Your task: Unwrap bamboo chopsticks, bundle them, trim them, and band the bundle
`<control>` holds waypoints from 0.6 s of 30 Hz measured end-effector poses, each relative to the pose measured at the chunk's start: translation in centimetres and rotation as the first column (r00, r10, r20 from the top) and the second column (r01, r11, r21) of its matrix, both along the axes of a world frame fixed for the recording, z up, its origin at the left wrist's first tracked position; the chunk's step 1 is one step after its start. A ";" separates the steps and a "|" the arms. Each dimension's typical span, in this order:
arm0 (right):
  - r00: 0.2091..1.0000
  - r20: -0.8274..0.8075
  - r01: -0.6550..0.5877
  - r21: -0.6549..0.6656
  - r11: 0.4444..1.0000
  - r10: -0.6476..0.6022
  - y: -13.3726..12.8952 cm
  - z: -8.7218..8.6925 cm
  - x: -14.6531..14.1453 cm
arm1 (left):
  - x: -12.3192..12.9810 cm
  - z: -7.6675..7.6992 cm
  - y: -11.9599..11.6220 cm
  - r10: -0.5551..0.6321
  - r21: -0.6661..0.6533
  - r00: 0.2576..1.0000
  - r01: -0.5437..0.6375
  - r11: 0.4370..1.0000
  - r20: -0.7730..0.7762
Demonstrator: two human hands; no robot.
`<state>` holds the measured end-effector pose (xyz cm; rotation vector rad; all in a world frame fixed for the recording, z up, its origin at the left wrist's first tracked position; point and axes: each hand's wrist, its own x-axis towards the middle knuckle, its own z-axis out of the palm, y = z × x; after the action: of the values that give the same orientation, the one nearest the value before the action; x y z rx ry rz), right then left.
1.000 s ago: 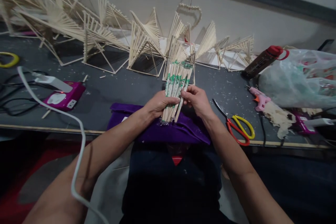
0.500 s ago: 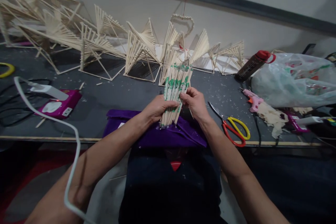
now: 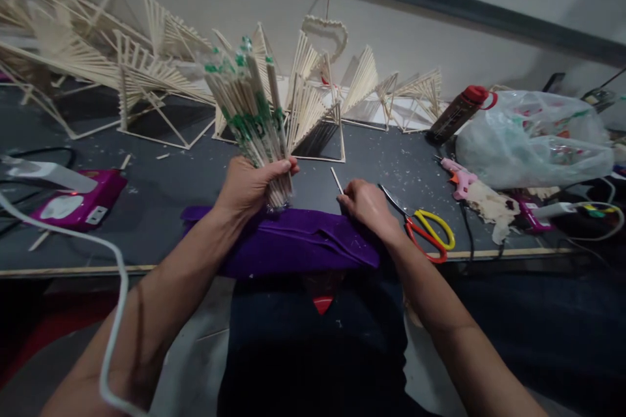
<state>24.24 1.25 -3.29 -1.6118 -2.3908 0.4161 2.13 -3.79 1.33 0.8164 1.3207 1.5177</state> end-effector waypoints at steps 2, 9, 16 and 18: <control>0.992 0.124 -0.031 0.001 1.000 0.031 -0.2 -0.4 -0.1 | -0.9 -0.4 0.0 -0.014 -0.060 0.999 0.012 0.998 -0.031; 0.968 -0.191 0.169 0.003 0.986 -0.165 1.0 -1.3 1.8 | -6.7 0.9 -0.6 -0.342 -0.393 0.348 -0.085 0.916 -0.873; 0.975 0.084 0.203 0.038 0.979 -0.205 1.0 -1.2 1.7 | -8.1 0.4 0.5 -0.651 -0.573 -0.051 -0.425 0.701 -0.758; 0.973 0.126 0.189 0.051 0.981 -0.194 0.8 -0.7 1.5 | -8.3 -0.2 1.1 -0.614 -0.554 -0.040 -0.388 0.736 -0.788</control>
<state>25.78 2.04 -4.01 -1.8839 -2.2880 0.2335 -6.19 -2.73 1.14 1.5898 2.5301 -0.3036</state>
